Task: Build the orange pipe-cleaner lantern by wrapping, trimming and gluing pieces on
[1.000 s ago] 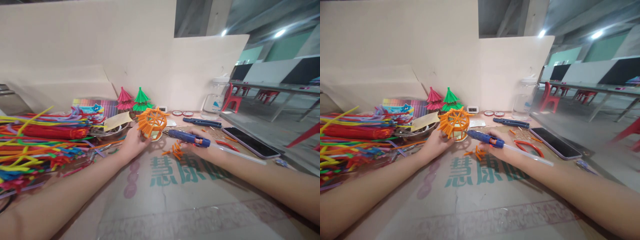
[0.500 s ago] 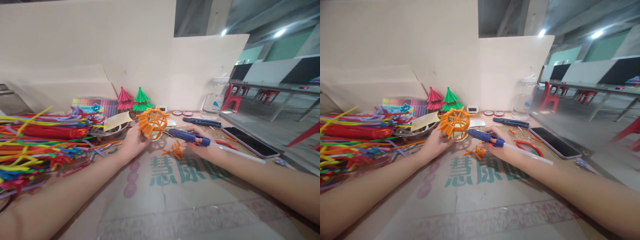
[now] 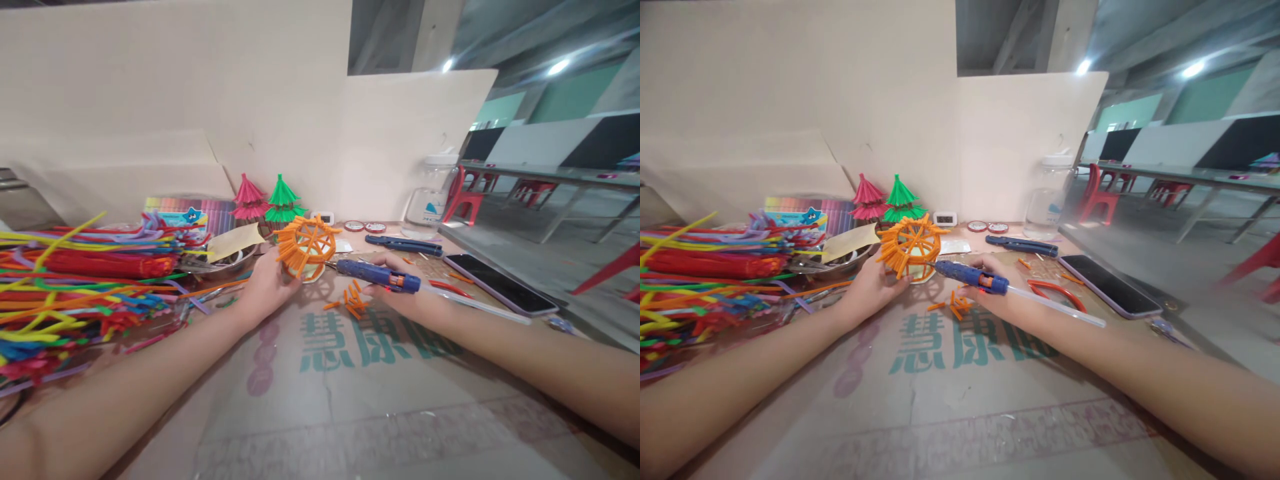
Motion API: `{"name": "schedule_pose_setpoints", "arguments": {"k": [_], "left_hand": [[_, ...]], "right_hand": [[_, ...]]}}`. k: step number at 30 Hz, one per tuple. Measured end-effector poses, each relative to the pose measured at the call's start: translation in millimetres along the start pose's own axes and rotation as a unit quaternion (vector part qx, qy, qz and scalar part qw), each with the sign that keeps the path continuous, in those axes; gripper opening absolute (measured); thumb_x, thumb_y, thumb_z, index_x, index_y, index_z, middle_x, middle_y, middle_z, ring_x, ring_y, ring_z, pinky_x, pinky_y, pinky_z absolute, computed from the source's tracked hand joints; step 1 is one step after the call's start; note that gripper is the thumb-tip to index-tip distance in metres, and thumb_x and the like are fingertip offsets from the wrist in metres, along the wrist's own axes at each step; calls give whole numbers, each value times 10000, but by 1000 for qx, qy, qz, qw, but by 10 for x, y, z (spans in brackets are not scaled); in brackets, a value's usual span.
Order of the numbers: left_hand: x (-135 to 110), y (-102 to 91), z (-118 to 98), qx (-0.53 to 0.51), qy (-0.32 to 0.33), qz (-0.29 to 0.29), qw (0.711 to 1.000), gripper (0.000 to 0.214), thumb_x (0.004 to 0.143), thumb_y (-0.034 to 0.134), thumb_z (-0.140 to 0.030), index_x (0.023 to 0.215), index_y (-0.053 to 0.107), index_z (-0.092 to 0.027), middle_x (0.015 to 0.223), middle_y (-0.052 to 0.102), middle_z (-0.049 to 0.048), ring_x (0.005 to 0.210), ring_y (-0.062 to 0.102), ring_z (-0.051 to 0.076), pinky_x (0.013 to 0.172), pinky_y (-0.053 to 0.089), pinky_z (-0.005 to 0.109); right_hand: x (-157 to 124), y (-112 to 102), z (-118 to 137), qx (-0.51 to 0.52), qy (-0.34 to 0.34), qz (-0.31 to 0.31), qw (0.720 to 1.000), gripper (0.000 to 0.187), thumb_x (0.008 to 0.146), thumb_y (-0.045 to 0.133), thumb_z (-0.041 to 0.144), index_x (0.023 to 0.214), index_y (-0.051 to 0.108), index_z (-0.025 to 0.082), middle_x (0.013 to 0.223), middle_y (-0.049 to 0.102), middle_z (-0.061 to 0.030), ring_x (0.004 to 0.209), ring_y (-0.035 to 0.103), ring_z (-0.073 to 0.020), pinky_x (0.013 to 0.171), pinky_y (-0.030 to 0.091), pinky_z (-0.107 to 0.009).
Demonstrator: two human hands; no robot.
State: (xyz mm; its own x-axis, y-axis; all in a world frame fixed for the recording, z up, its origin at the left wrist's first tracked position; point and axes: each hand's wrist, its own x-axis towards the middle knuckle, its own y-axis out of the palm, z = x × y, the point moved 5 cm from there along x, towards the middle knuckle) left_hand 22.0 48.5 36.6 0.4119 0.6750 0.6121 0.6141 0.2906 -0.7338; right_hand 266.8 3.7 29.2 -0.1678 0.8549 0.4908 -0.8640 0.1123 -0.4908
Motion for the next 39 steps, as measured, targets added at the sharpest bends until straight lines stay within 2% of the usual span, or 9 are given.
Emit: {"name": "schedule_pose_setpoints", "arguments": {"k": [6,12,16,22,28,34,39], "left_hand": [[0,-10,-14,15,2,-1,1000,389,812,607,-253,1191,573,-175,1216,607,113,1157,567,285,1012,470,441],[-1,-13,-34,43,18,8,999,252,803,614,-245,1048,635,-188,1184,612,101,1133,562,289,999,465,445],[-6,-10,-23,44,17,9,999,259,776,629,-222,1033,642,-192,1164,614,101,1111,565,291,977,473,449],[-2,-16,-34,57,31,7,998,263,767,635,-221,1028,639,-195,1173,611,101,1122,561,298,994,461,461],[0,-10,-25,34,13,4,999,297,796,621,-237,1091,622,-196,1185,613,101,1121,574,287,979,484,447],[3,-1,-10,10,9,-5,1000,399,807,614,-250,1199,573,-192,1231,605,97,1173,565,289,1020,469,442],[-2,12,23,5,3,-3,1000,430,804,622,-248,1226,560,-194,1243,606,101,1172,574,297,1011,479,451]], "right_hand": [[3,-5,11,-27,-13,-4,1000,254,735,724,391,902,600,245,768,665,19,682,604,-170,616,448,-277],[2,-19,61,-20,-13,-12,1000,243,720,720,382,882,595,250,771,670,15,700,609,-182,642,452,-293],[8,-8,37,-14,-13,-4,1000,235,732,716,367,903,597,257,812,676,10,750,622,-190,689,467,-307],[23,-8,-38,-14,-14,-8,1000,274,719,735,406,890,588,250,796,675,5,712,614,-186,646,460,-295],[25,-5,-24,-14,-33,-7,999,245,736,724,373,903,591,252,816,675,15,741,622,-180,671,467,-293],[2,-8,41,-20,-4,-5,1000,244,726,730,383,863,583,245,724,650,31,652,599,-164,602,448,-275],[18,-17,63,-25,-9,-11,1000,248,707,727,384,849,577,247,753,661,22,662,594,-168,603,438,-280]]}}
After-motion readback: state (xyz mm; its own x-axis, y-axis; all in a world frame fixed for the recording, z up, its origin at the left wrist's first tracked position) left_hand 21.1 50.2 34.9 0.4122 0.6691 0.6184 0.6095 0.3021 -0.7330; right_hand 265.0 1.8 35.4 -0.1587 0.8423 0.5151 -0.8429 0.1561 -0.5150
